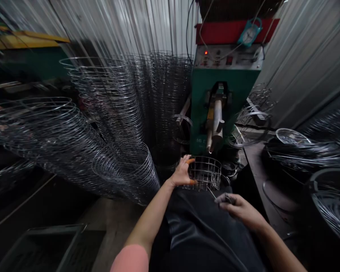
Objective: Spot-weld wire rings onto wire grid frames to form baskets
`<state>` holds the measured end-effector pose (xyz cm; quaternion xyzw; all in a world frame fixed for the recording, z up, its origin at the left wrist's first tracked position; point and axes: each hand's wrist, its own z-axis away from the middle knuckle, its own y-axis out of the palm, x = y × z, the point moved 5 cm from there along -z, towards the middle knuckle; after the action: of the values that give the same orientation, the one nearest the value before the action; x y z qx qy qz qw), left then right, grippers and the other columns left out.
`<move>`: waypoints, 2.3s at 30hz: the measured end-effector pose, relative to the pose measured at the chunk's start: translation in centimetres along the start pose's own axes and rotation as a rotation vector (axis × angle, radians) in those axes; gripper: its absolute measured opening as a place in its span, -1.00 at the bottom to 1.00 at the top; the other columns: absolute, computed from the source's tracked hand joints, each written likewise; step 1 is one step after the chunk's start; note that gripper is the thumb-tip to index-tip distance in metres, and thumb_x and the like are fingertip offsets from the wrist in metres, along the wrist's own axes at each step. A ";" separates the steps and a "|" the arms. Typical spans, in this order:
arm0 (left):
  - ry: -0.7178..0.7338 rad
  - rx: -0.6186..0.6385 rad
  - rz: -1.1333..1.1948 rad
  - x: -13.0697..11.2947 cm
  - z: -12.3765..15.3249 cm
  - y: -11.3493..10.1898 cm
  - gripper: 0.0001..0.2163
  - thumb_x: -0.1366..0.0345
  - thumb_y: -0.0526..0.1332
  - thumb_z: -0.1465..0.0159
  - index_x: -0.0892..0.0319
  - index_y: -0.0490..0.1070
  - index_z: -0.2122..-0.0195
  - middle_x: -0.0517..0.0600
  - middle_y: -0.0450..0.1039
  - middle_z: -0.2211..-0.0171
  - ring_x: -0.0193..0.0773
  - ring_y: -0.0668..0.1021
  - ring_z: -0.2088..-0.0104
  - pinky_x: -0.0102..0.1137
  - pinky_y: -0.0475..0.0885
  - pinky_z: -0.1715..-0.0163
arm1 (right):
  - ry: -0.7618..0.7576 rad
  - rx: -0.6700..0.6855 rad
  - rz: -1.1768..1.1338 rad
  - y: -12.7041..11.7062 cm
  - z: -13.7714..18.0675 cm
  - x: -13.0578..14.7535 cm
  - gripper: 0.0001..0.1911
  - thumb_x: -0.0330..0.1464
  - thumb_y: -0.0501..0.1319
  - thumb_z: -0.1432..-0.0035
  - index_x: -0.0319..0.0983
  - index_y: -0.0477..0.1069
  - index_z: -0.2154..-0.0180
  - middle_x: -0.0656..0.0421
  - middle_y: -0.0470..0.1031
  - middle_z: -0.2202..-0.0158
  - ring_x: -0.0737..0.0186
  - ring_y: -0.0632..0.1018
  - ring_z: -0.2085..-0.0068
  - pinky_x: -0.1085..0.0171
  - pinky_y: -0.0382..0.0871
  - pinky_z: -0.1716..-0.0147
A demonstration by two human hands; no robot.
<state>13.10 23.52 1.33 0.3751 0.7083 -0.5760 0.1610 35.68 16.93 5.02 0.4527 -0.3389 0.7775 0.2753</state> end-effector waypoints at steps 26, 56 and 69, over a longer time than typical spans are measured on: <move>-0.041 0.184 -0.242 -5.4 -2.5 1.0 -0.14 0.18 0.41 0.25 0.22 0.13 -0.12 0.23 -0.02 -0.23 0.16 0.03 -0.25 0.02 -0.11 -0.21 | -0.442 -0.201 0.888 -0.3 -6.4 0.1 -0.37 -0.60 0.09 0.05 -0.21 0.26 -0.12 0.05 0.37 -0.06 0.13 0.50 0.06 0.26 0.39 0.14; -0.043 0.147 -0.129 -3.0 -7.0 0.5 -0.13 0.14 0.47 0.31 0.12 0.21 -0.09 0.18 0.08 -0.19 0.15 0.14 -0.20 0.03 0.08 -0.15 | -0.563 -0.410 0.835 -2.6 -9.6 2.0 -0.65 -0.56 0.07 -0.09 -0.19 0.44 0.11 0.08 0.51 0.15 0.20 0.54 0.17 0.30 0.41 0.23; -0.072 0.050 -0.204 -2.5 -9.2 0.3 -0.16 0.12 0.47 0.29 0.16 0.23 -0.07 0.20 0.12 -0.14 0.16 0.16 -0.18 0.02 0.10 -0.13 | -0.559 -0.685 0.499 -4.3 -9.5 1.5 -0.72 -0.35 0.14 -0.12 -0.15 0.42 0.09 0.08 0.45 0.08 0.15 0.50 0.11 0.21 0.39 0.14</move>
<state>16.86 31.32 5.40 0.2837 0.7221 -0.6200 0.1175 33.27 27.10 4.08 0.4323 -0.7332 0.5127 0.1125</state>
